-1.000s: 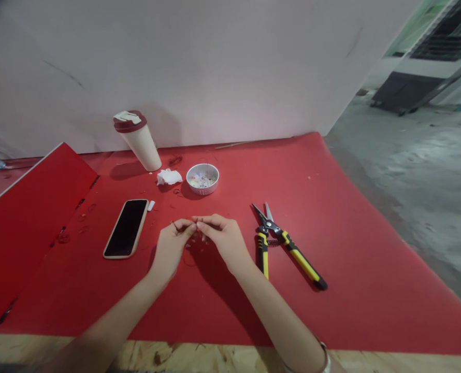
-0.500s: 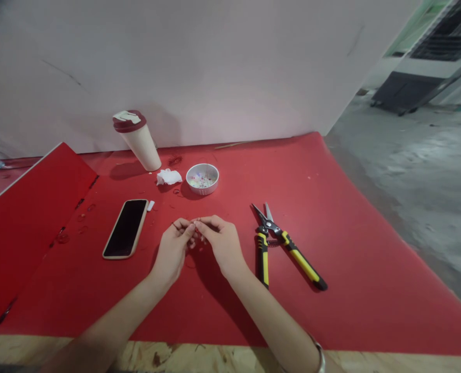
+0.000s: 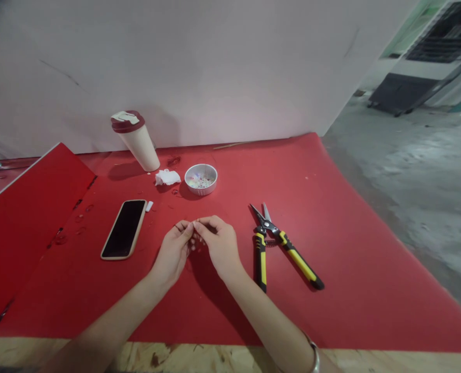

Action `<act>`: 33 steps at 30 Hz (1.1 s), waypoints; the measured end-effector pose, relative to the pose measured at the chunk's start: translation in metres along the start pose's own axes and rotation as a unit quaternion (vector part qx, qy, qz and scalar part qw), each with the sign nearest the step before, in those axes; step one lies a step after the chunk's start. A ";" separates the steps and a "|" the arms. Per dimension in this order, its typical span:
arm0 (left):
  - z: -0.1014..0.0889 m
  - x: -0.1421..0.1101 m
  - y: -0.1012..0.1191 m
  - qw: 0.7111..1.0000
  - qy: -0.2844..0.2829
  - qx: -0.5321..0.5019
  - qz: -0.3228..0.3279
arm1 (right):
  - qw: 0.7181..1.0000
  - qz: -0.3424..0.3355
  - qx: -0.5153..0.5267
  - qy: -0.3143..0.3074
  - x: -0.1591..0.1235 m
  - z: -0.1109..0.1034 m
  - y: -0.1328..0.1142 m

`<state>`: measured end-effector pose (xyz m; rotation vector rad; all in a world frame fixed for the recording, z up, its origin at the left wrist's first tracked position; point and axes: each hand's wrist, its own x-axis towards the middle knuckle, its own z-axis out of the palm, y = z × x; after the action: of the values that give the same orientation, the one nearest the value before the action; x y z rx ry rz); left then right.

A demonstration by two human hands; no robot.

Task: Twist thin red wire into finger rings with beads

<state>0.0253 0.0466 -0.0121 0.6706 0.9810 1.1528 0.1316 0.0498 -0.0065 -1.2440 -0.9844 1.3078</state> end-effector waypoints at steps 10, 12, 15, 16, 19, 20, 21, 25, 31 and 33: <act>-0.004 0.001 0.004 0.991 -0.094 -0.016 -0.090 | 0.985 -0.008 0.152 0.085 0.024 -0.034 -0.011; -0.004 0.002 0.004 0.991 -0.097 -0.007 -0.091 | 0.983 -0.012 0.156 0.094 0.025 -0.036 -0.012; -0.006 0.004 0.004 0.992 -0.089 0.000 -0.094 | 0.981 -0.017 0.162 0.105 0.024 -0.036 -0.014; -0.006 0.004 0.004 0.992 -0.085 0.002 -0.098 | 0.980 -0.018 0.163 0.109 0.023 -0.036 -0.014; -0.008 0.006 0.003 0.991 -0.080 0.015 -0.102 | 0.979 -0.021 0.167 0.118 0.022 -0.035 -0.016; -0.009 0.006 0.003 0.991 -0.081 0.024 -0.101 | 0.978 -0.022 0.168 0.121 0.021 -0.035 -0.016; -0.009 0.006 0.003 0.991 -0.082 0.034 -0.097 | 0.978 -0.024 0.169 0.124 0.021 -0.035 -0.016; -0.008 0.004 0.003 0.991 -0.070 0.078 -0.083 | 0.976 -0.034 0.167 0.136 0.021 -0.036 -0.018; -0.005 0.002 0.000 0.991 -0.042 0.128 -0.029 | 0.973 -0.044 0.181 0.134 0.022 -0.034 -0.016; -0.005 0.003 -0.002 0.982 -0.016 0.187 -0.001 | 0.970 -0.043 0.200 0.131 0.021 -0.030 -0.014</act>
<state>0.0225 0.0486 -0.0168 0.9836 1.1838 0.9609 0.1652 0.0701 0.0007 -1.0154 -0.5458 1.1680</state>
